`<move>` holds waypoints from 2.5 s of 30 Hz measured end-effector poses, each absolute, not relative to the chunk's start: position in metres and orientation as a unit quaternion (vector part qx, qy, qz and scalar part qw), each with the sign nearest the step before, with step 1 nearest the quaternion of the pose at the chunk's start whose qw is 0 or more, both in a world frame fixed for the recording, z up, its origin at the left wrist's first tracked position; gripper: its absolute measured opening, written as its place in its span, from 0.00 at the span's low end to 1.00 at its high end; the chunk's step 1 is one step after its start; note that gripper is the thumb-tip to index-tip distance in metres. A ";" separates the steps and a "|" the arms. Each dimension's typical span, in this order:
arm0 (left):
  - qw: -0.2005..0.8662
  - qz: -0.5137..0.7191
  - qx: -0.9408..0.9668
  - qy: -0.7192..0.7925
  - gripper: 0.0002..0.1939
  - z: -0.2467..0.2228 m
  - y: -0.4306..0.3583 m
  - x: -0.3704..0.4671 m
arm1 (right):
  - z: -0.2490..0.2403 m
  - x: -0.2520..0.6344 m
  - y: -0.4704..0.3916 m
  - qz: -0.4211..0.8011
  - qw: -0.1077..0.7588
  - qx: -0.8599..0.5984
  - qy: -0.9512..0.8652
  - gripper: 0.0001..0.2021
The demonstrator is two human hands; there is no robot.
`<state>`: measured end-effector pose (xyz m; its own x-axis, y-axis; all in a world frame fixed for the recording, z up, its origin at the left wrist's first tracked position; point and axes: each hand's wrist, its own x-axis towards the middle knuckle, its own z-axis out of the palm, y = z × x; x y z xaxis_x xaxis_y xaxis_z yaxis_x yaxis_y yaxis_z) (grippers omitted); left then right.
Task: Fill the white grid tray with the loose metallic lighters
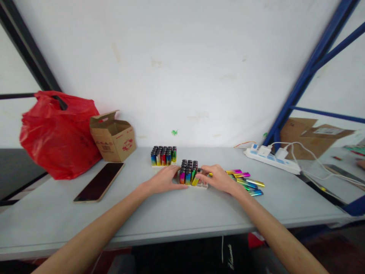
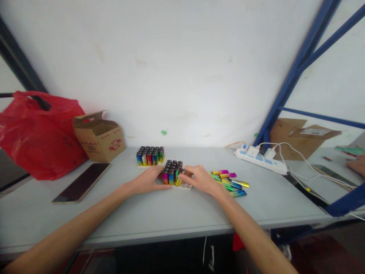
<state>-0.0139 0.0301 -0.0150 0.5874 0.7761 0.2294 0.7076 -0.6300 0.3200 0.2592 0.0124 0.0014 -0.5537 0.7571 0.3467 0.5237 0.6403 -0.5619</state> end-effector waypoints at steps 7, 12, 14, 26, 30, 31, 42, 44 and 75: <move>0.104 0.179 0.885 0.417 0.32 -0.011 0.027 -0.012 | -0.001 0.252 0.010 0.172 0.255 -0.345 -0.887 0.17; 0.107 0.183 0.882 0.421 0.30 -0.009 0.025 -0.012 | -0.003 0.249 0.005 0.130 0.243 -0.343 -0.898 0.14; 0.104 0.179 0.882 0.424 0.30 -0.009 0.025 -0.012 | -0.004 0.248 0.005 0.106 0.235 -0.356 -0.898 0.14; 0.096 0.171 0.883 0.427 0.31 -0.012 0.028 -0.012 | -0.002 0.322 0.037 0.055 0.231 -0.467 -0.852 0.18; 0.094 0.168 0.885 0.424 0.34 -0.014 0.030 -0.013 | -0.011 0.345 0.047 0.093 0.174 -0.491 -0.848 0.15; 0.094 0.168 0.885 0.424 0.34 -0.015 0.030 -0.013 | -0.013 0.345 0.048 0.106 0.169 -0.487 -0.850 0.14; 0.105 0.179 0.880 0.428 0.33 -0.013 0.029 -0.013 | -0.019 0.329 0.057 0.048 0.381 -0.515 -0.766 0.12; 0.108 0.181 0.882 0.423 0.33 -0.013 0.029 -0.013 | -0.015 0.325 0.057 0.085 0.459 -0.514 -0.720 0.17; 0.097 0.179 0.883 0.422 0.33 -0.013 0.029 -0.013 | -0.005 0.282 0.038 0.608 0.544 -0.333 -0.472 0.12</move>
<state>-0.0130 0.0291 -0.0131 0.5794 0.7804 0.2350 0.7110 -0.6249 0.3225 0.2822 0.0379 -0.0046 -0.1849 0.9767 0.1086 -0.3476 0.0384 -0.9369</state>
